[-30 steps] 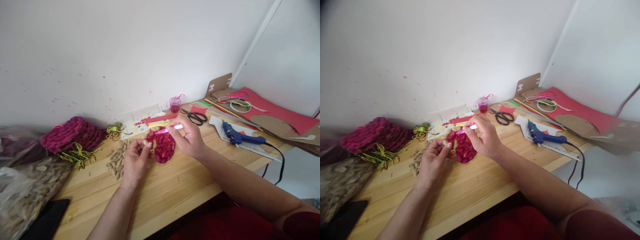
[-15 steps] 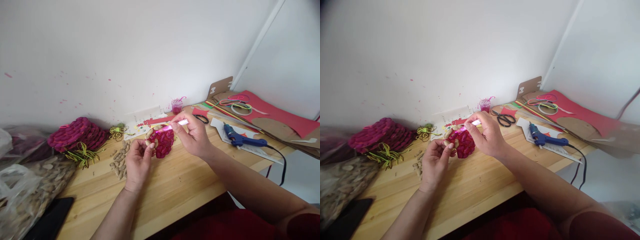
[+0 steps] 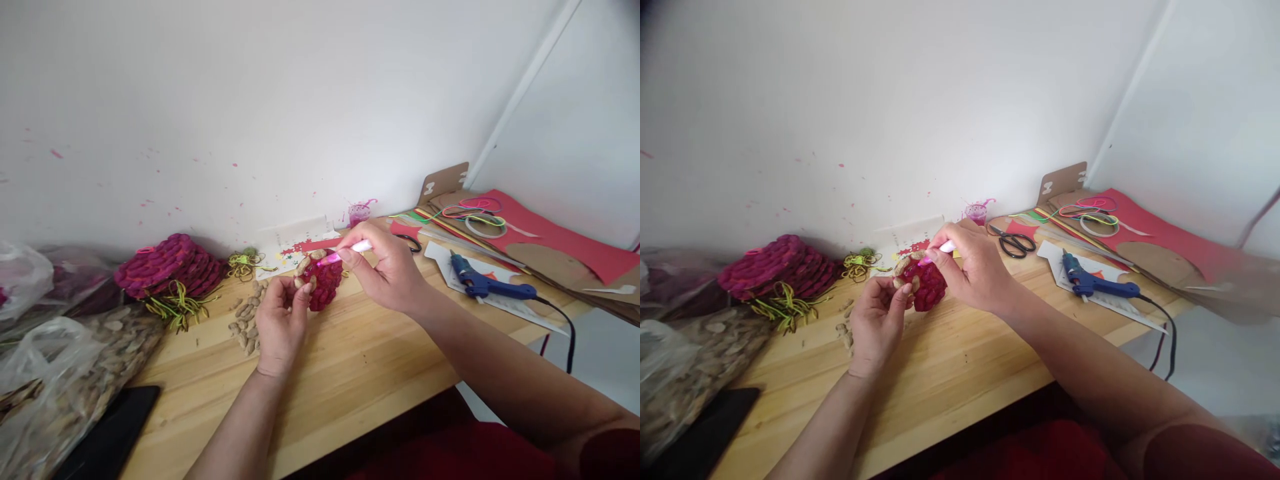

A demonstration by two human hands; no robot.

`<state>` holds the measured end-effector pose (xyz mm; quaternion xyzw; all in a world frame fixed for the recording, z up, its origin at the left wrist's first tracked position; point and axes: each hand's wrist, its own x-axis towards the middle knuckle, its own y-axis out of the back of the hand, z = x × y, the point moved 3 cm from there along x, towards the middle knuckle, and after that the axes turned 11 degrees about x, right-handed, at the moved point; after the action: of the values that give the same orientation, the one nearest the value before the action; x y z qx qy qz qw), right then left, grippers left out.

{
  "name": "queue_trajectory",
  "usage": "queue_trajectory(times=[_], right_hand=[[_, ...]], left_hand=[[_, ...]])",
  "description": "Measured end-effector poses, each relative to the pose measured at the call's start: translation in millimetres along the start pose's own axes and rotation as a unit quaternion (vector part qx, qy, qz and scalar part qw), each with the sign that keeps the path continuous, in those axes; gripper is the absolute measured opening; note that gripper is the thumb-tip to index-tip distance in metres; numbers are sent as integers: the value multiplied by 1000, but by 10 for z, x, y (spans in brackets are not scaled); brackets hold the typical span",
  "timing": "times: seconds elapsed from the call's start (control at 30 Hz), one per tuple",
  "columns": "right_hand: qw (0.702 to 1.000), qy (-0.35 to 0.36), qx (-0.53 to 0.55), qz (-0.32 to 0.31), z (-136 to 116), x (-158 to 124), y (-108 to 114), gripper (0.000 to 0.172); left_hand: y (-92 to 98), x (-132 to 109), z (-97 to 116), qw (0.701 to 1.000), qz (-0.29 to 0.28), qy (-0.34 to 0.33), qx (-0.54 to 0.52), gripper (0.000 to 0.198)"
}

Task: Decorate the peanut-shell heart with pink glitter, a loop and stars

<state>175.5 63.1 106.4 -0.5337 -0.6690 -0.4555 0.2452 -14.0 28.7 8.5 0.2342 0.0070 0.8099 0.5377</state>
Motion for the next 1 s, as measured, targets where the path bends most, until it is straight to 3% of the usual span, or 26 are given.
queue_trajectory(times=[0.2, 0.47, 0.67, 1.0], right_hand=[[998, 18, 23, -50, -83, 75, -88, 8], [994, 54, -43, -90, -139, 158, -117, 9], [990, 62, -10, -129, -186, 194, -160, 8], [986, 71, -110, -104, -239, 199, -184, 11]], left_hand=[[36, 3, 16, 998, 3, -28, 49, 21], [53, 19, 64, 996, 17, -47, 78, 20], [63, 24, 137, 994, 26, -48, 99, 19], [79, 32, 126, 988, 45, -66, 130, 16]])
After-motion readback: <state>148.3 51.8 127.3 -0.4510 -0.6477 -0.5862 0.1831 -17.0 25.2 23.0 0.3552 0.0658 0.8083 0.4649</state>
